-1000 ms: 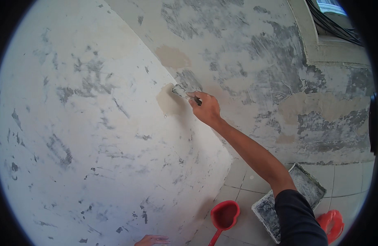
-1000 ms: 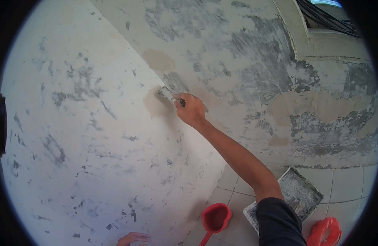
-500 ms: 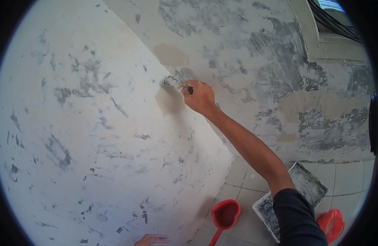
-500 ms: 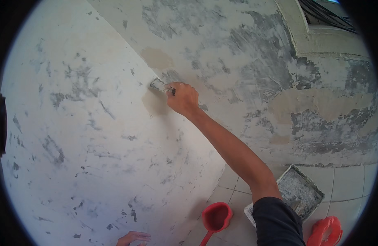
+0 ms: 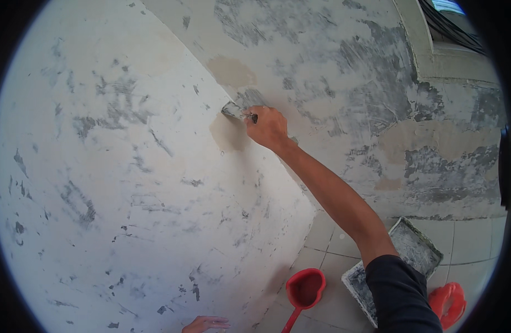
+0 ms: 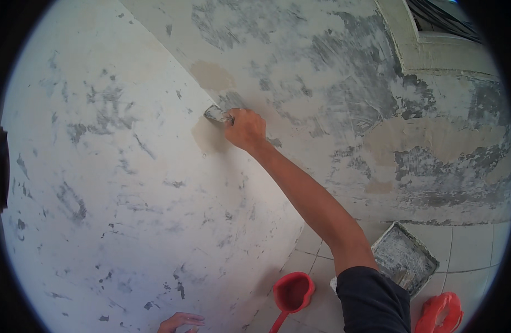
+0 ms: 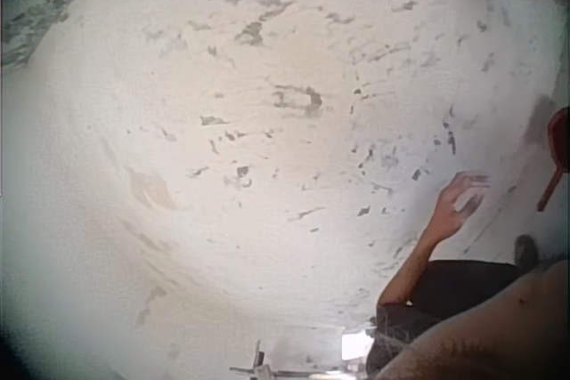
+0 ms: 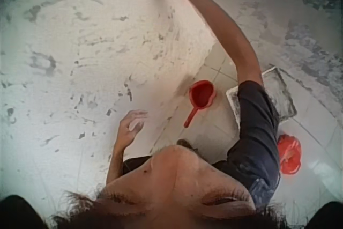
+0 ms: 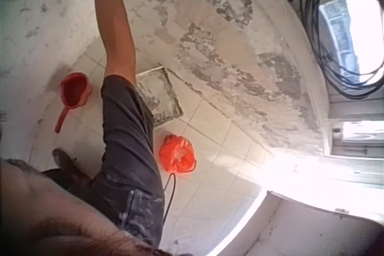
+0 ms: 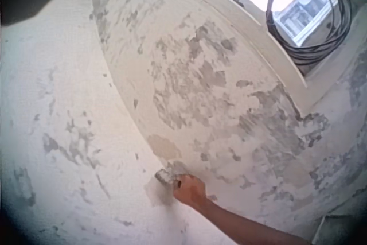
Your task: Applying plaster or putty to a wall and ceiling corner using spatulas.
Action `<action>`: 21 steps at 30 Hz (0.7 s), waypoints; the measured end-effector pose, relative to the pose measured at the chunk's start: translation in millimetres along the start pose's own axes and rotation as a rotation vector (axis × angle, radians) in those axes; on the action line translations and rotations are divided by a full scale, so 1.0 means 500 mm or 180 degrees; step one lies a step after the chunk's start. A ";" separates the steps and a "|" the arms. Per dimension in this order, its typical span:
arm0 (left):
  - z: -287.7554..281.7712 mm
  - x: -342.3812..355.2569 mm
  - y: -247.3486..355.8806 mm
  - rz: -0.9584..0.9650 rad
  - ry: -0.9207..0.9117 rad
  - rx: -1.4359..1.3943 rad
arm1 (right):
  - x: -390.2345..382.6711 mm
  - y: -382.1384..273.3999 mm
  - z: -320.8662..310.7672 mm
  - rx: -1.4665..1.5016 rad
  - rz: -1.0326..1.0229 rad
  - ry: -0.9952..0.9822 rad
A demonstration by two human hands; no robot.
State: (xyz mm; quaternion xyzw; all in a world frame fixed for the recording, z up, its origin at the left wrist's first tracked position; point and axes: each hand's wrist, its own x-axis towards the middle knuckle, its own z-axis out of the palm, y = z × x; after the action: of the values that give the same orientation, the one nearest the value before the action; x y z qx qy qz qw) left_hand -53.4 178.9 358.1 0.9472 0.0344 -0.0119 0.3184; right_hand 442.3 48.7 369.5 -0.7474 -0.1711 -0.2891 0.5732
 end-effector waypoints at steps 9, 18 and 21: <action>-0.001 -0.008 -0.009 0.0054 0.0010 0.0059 | -0.074 0.030 -0.013 0.0398 0.0190 -0.0230; -0.008 -0.015 -0.004 -0.0056 0.0043 0.0035 | -0.121 0.041 0.037 0.0265 0.0064 -0.0297; -0.010 -0.022 0.000 -0.0051 0.0076 -0.0013 | -0.126 0.071 0.022 0.0281 -0.0017 -0.0260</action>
State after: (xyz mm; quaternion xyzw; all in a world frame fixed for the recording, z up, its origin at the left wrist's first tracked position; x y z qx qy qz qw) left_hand -64.6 181.1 362.7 0.9464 0.0458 -0.0031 0.3198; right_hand 417.0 53.8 301.1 -0.7321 -0.2089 -0.2521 0.5974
